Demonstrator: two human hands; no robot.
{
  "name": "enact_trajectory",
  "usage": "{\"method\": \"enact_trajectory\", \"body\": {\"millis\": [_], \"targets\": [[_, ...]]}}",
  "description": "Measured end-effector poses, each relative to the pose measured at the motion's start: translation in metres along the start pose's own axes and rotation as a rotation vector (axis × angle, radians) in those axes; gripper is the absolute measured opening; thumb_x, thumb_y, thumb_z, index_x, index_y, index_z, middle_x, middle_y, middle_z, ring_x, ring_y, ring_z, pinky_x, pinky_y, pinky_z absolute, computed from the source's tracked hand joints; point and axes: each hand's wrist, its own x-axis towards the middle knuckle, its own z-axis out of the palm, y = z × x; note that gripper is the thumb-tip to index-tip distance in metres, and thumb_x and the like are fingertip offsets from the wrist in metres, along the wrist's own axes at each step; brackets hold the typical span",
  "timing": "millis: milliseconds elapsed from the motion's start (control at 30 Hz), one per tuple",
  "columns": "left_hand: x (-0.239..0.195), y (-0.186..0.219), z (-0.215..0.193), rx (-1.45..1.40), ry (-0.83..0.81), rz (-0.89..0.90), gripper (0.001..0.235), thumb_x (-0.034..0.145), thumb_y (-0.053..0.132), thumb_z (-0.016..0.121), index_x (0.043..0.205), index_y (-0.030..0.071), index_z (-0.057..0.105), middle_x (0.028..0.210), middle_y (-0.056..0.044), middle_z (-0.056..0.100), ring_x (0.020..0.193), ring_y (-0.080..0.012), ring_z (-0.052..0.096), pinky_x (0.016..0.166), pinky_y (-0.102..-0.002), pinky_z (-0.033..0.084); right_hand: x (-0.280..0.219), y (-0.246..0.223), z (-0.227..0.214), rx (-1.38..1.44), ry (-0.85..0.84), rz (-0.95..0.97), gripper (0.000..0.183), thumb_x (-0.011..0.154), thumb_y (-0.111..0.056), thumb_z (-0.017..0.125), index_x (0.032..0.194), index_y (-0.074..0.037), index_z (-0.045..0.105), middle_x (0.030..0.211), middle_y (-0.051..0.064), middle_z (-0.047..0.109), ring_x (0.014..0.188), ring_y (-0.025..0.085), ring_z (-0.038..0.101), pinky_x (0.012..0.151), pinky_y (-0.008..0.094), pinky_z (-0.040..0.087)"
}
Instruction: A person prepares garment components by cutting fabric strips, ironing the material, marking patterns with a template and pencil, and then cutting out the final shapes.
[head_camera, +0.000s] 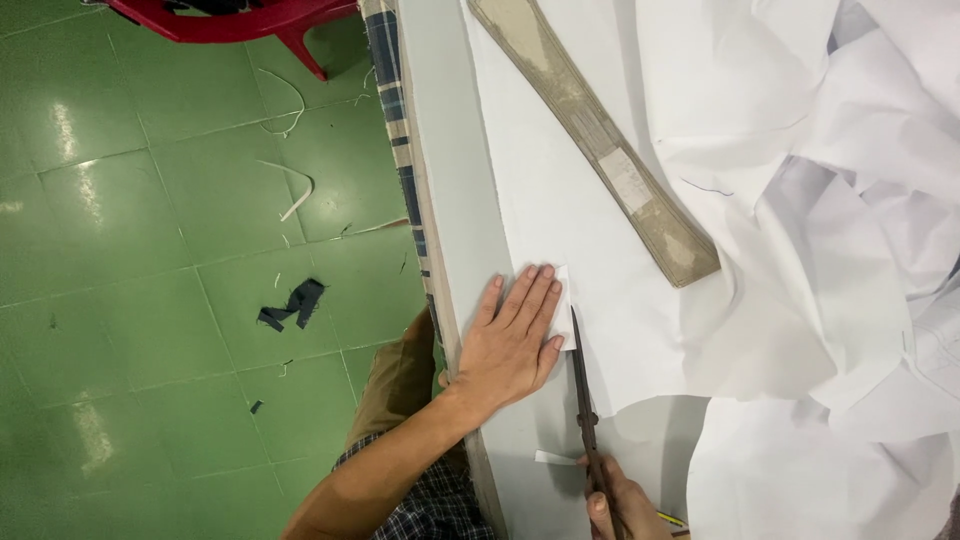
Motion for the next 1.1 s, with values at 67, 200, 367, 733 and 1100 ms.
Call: {"method": "enact_trajectory", "body": {"millis": [67,200,367,733,1100], "targets": [[0.0,0.0,0.0,-0.017,0.005,0.0,0.066,0.11,0.046,0.024,0.163,0.007,0.031,0.172,-0.011,0.023,0.16,-0.0261,0.017,0.132,-0.05,0.005,-0.001,-0.01,0.002,-0.049,0.02,0.098,0.086,0.075,-0.077,0.038,0.133,-0.016,0.056,0.056,-0.002,0.054,0.044,0.011,0.056,0.046,0.029,0.045],[0.001,0.0,-0.001,-0.047,0.012,0.004,0.066,0.108,0.045,0.027,0.161,0.005,0.034,0.17,-0.013,0.027,0.159,-0.0281,0.021,0.131,-0.052,0.008,0.003,0.01,0.006,-0.104,0.054,-0.029,0.075,0.083,-0.073,0.038,0.128,-0.016,0.059,0.061,-0.004,0.051,0.044,0.01,0.053,0.044,0.031,0.042],[0.0,0.0,0.0,-0.001,0.01,0.002,0.066,0.11,0.045,0.024,0.163,0.007,0.031,0.171,-0.011,0.023,0.16,-0.0262,0.018,0.131,-0.05,0.006,0.002,-0.01,0.009,-0.133,0.081,0.153,0.087,0.072,-0.079,0.034,0.129,-0.018,0.06,0.051,-0.001,0.06,0.043,0.012,0.062,0.045,0.03,0.047],[0.001,-0.001,-0.001,-0.054,0.054,0.008,0.064,0.11,0.043,0.029,0.161,0.005,0.035,0.17,-0.013,0.026,0.159,-0.0276,0.022,0.131,-0.051,0.01,0.001,-0.018,0.015,-0.154,0.118,0.156,0.085,0.073,-0.078,0.032,0.127,-0.017,0.059,0.051,0.001,0.061,0.043,0.015,0.064,0.045,0.032,0.049],[0.0,-0.001,0.001,-0.008,0.029,0.009,0.066,0.11,0.045,0.025,0.163,0.006,0.031,0.171,-0.011,0.022,0.16,-0.0271,0.017,0.132,-0.051,0.006,-0.001,0.001,0.011,-0.168,0.203,0.115,0.075,0.078,-0.073,0.036,0.12,-0.018,0.067,0.049,-0.001,0.06,0.039,0.012,0.06,0.042,0.03,0.045]]}}
